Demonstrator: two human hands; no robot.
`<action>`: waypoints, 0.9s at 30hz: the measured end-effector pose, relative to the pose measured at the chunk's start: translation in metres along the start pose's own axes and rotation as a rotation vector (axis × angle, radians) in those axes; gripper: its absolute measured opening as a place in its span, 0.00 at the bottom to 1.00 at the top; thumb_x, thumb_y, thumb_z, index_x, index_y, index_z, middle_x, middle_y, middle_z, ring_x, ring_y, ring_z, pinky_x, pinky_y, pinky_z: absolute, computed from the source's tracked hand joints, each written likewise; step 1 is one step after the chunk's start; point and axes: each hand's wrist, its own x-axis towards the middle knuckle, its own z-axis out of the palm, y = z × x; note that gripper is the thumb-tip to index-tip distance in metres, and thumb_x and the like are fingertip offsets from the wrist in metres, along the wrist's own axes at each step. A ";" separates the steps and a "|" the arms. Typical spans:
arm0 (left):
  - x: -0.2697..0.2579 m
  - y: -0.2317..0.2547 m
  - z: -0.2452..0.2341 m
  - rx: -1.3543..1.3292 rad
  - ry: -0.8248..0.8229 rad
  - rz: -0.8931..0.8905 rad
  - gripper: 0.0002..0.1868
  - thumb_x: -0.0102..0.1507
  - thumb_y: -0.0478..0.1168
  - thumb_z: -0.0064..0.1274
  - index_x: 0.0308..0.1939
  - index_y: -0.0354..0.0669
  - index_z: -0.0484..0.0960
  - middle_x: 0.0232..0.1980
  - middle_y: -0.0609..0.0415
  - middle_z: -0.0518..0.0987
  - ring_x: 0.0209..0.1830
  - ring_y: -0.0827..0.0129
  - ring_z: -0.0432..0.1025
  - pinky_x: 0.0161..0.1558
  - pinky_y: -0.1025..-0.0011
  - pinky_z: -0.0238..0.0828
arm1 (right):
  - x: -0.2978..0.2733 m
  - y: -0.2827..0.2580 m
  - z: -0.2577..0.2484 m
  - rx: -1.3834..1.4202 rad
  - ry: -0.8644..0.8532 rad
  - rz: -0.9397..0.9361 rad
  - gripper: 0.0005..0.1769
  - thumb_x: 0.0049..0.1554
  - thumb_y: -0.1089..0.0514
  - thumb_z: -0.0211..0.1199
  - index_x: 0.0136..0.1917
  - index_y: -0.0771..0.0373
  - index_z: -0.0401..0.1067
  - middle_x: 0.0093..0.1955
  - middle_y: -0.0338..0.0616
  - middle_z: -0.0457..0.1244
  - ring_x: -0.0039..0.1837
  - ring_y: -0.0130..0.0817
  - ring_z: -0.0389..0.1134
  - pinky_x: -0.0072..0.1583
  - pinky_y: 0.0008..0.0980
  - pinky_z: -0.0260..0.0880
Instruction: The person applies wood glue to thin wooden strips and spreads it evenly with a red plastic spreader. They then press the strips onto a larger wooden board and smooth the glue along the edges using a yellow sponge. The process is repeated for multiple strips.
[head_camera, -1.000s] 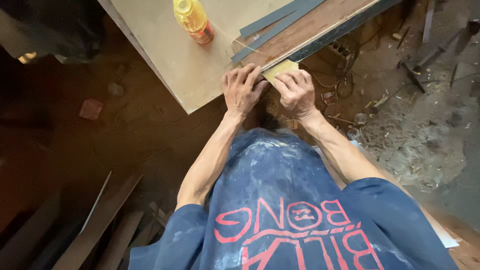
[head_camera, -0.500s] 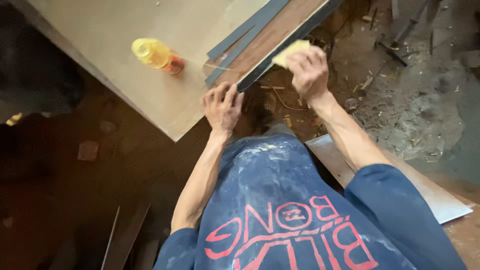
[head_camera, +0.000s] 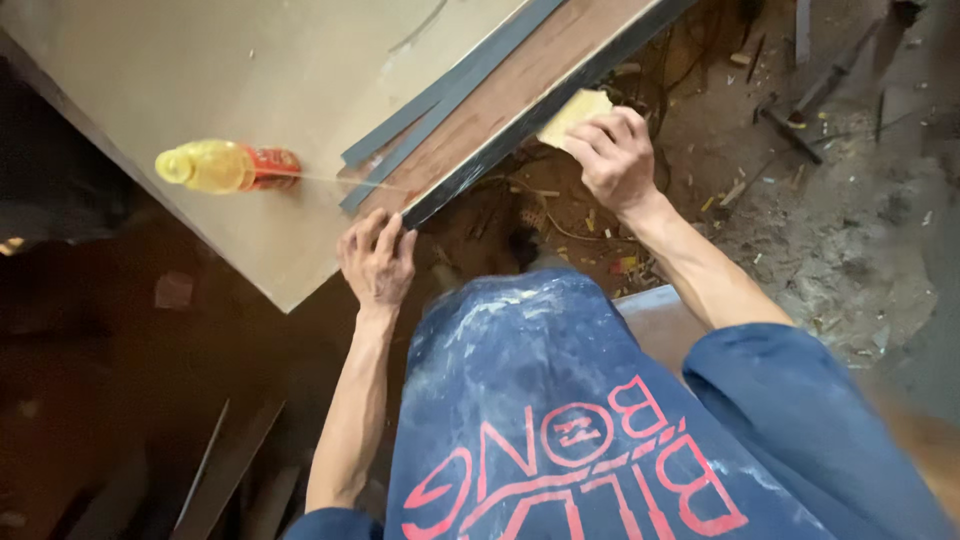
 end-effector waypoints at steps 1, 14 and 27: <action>0.002 0.002 0.001 -0.007 0.002 -0.026 0.18 0.58 0.44 0.70 0.51 0.49 0.86 0.59 0.56 0.78 0.59 0.57 0.70 0.61 0.57 0.63 | 0.007 0.010 0.001 0.024 0.010 0.009 0.07 0.66 0.59 0.64 0.46 0.56 0.80 0.49 0.36 0.71 0.56 0.32 0.67 0.65 0.41 0.64; -0.008 0.023 0.002 0.026 -0.015 -0.145 0.19 0.59 0.41 0.69 0.54 0.47 0.85 0.62 0.56 0.78 0.61 0.57 0.70 0.62 0.57 0.65 | 0.025 -0.065 -0.001 0.121 0.039 0.121 0.07 0.64 0.62 0.62 0.50 0.59 0.81 0.49 0.36 0.71 0.55 0.32 0.66 0.62 0.38 0.64; -0.009 0.038 0.008 0.199 -0.022 -0.236 0.19 0.59 0.41 0.68 0.53 0.50 0.87 0.62 0.58 0.80 0.57 0.58 0.72 0.59 0.58 0.65 | 0.006 0.091 -0.014 0.034 0.026 0.027 0.08 0.67 0.62 0.60 0.52 0.55 0.80 0.49 0.37 0.72 0.58 0.35 0.67 0.65 0.40 0.64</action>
